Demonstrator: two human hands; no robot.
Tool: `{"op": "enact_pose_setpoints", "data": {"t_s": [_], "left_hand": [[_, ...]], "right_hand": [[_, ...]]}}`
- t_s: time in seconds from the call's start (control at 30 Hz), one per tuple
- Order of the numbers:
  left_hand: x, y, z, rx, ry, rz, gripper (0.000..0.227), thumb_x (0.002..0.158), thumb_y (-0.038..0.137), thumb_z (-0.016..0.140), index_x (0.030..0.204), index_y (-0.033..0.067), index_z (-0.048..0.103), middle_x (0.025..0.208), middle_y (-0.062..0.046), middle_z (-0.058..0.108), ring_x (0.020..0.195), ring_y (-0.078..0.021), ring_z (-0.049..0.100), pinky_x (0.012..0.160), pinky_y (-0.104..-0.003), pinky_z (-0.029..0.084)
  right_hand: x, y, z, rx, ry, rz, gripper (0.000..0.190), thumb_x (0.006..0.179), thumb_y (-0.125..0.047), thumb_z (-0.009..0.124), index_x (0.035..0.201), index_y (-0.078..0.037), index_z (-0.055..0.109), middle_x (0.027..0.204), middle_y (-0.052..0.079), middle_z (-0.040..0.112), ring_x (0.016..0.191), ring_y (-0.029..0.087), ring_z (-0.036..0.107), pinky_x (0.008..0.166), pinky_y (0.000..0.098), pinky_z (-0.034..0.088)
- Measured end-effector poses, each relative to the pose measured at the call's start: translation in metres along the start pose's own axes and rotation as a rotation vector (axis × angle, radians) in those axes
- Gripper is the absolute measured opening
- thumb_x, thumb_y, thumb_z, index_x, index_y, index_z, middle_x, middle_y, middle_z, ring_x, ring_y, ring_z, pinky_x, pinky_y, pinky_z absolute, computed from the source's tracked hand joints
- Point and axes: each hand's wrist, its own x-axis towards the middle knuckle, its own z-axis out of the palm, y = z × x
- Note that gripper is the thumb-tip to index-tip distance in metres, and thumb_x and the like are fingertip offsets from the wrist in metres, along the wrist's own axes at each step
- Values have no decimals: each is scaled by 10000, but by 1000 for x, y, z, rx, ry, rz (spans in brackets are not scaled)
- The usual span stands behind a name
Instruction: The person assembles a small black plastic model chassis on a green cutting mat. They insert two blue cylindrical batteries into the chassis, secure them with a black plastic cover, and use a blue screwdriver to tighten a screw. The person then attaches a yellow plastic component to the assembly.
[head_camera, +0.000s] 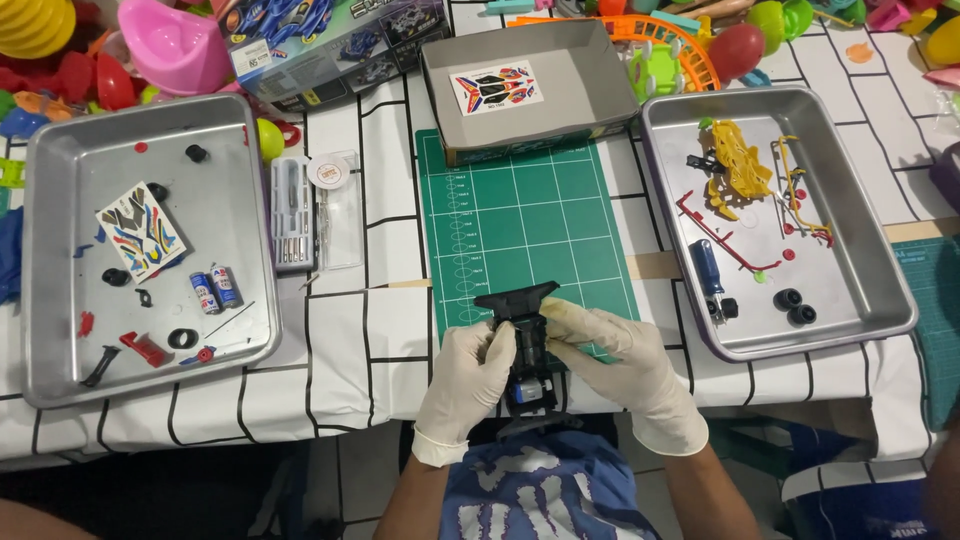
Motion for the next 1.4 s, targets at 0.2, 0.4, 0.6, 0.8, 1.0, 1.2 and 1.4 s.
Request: {"op": "enact_pose_setpoints", "data": {"t_s": [0.2, 0.4, 0.6, 0.8, 1.0, 1.2, 1.4], "left_hand": [[0, -1, 0, 7, -11, 8, 539, 989, 176, 593, 477, 151, 424, 365, 2, 396, 426, -83, 314, 506, -249, 308], [-3, 10, -2, 57, -20, 23, 544, 994, 172, 588, 476, 161, 423, 356, 3, 380, 422, -83, 320, 510, -250, 317], [-1, 4, -2, 9, -32, 67, 526, 991, 129, 582, 484, 143, 441, 353, 9, 380, 432, -59, 333, 494, -236, 279], [-3, 8, -3, 4, -35, 76, 528, 986, 139, 597, 477, 145, 457, 355, 25, 368, 441, -46, 325, 487, -228, 274], [-2, 4, -3, 38, -41, 81, 529, 985, 147, 594, 473, 139, 461, 332, 6, 389, 398, -62, 325, 482, -227, 272], [-3, 1, -3, 45, -56, 87, 526, 985, 160, 603, 477, 127, 468, 338, -21, 403, 405, -69, 339, 476, -246, 287], [4, -7, -2, 12, -55, 90, 520, 990, 153, 579, 481, 136, 472, 353, -1, 402, 426, -70, 334, 501, -237, 299]], "right_hand": [[1, 9, -1, -26, 156, -82, 514, 628, 173, 835, 1120, 43, 764, 796, 77, 801, 700, 187, 784, 714, 276, 628], [2, 5, 20, -77, 214, -128, 488, 623, 157, 845, 1088, 25, 780, 777, 56, 803, 676, 183, 772, 679, 269, 634], [1, 4, 21, -95, 218, -185, 437, 691, 153, 800, 1115, 66, 747, 826, 111, 798, 717, 231, 781, 693, 292, 630], [0, 5, 22, -168, 238, -222, 417, 692, 136, 809, 1097, 69, 741, 850, 109, 807, 725, 225, 785, 686, 279, 636], [1, 6, 26, -200, 251, -277, 393, 692, 139, 801, 1072, 55, 753, 833, 103, 805, 700, 248, 778, 662, 305, 646], [1, 0, 24, -161, 200, -228, 409, 715, 149, 788, 1114, 77, 735, 810, 119, 789, 689, 285, 773, 638, 343, 634], [4, -6, 22, -96, 165, -94, 562, 688, 93, 820, 1232, 33, 693, 834, 81, 810, 660, 210, 777, 617, 301, 642]]}}
